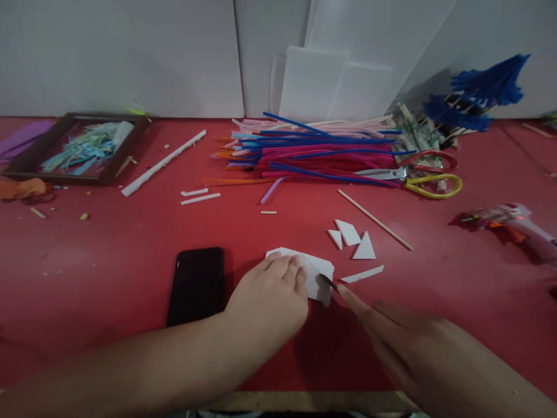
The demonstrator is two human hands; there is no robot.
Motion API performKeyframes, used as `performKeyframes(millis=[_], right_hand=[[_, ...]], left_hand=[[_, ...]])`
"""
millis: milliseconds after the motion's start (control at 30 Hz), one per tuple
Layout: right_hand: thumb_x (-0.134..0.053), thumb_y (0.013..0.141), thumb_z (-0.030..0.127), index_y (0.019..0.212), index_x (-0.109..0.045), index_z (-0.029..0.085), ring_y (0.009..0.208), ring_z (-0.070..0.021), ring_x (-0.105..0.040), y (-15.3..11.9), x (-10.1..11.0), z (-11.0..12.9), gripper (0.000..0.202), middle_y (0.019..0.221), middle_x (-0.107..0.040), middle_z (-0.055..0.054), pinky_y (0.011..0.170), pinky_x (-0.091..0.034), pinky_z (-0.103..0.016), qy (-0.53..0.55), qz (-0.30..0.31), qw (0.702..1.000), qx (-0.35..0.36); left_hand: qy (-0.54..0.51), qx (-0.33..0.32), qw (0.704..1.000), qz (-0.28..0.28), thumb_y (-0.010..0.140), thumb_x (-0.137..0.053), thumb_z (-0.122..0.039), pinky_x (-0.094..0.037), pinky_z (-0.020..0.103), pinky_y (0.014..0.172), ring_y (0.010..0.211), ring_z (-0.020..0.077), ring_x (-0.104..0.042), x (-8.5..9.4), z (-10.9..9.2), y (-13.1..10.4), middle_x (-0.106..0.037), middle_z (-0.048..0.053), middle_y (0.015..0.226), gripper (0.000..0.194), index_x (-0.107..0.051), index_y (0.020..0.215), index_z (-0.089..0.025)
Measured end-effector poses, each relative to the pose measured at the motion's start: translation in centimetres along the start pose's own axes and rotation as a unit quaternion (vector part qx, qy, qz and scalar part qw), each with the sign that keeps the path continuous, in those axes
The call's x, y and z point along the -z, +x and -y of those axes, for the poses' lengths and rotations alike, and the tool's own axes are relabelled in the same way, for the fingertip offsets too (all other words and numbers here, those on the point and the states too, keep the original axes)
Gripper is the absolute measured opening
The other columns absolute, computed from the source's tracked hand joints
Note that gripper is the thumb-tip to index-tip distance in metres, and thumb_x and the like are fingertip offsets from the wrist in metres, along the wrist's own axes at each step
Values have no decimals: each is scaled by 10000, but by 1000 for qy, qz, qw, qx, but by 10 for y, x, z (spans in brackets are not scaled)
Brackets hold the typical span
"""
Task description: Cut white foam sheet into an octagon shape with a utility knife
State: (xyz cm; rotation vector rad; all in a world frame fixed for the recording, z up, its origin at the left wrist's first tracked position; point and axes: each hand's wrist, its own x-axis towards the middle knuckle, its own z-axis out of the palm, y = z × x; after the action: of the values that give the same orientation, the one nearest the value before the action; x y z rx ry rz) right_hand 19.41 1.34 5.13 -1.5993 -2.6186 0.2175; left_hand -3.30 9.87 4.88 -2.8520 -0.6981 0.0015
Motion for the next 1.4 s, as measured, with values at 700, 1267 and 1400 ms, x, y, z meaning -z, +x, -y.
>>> performKeyframes(millis=[700, 1267, 1400], right_hand=[[-358, 922, 127, 1350, -570, 160, 667, -221, -738, 1, 8, -7, 478, 951, -763, -106, 471, -597, -303, 92, -12, 995, -47], [-383, 954, 165, 1408, -494, 129, 657, -169, -712, 30, 16, -8, 469, 928, -759, -100, 552, -566, -249, 127, -65, 989, -38], [-358, 934, 140, 1372, -537, 97, 571, -160, -672, 37, 7, 5, 476, 885, -746, -117, 565, -579, -271, 125, -34, 991, -17]], left_hand=[[-162, -19, 983, 85, 872, -634, -103, -466, 435, 1018, 1262, 275, -552, 26, 36, -3, -603, 77, 1365, 350, -644, 1204, -214], [-40, -8, 999, 21, 883, -608, -181, -571, 340, 818, 1035, 259, -651, 23, -2, -6, -680, 130, 1219, 288, -697, 1141, -88], [-42, -12, 999, 9, 886, -584, -153, -567, 344, 831, 1028, 250, -653, 20, -2, -5, -706, 124, 1157, 332, -658, 1196, -61]])
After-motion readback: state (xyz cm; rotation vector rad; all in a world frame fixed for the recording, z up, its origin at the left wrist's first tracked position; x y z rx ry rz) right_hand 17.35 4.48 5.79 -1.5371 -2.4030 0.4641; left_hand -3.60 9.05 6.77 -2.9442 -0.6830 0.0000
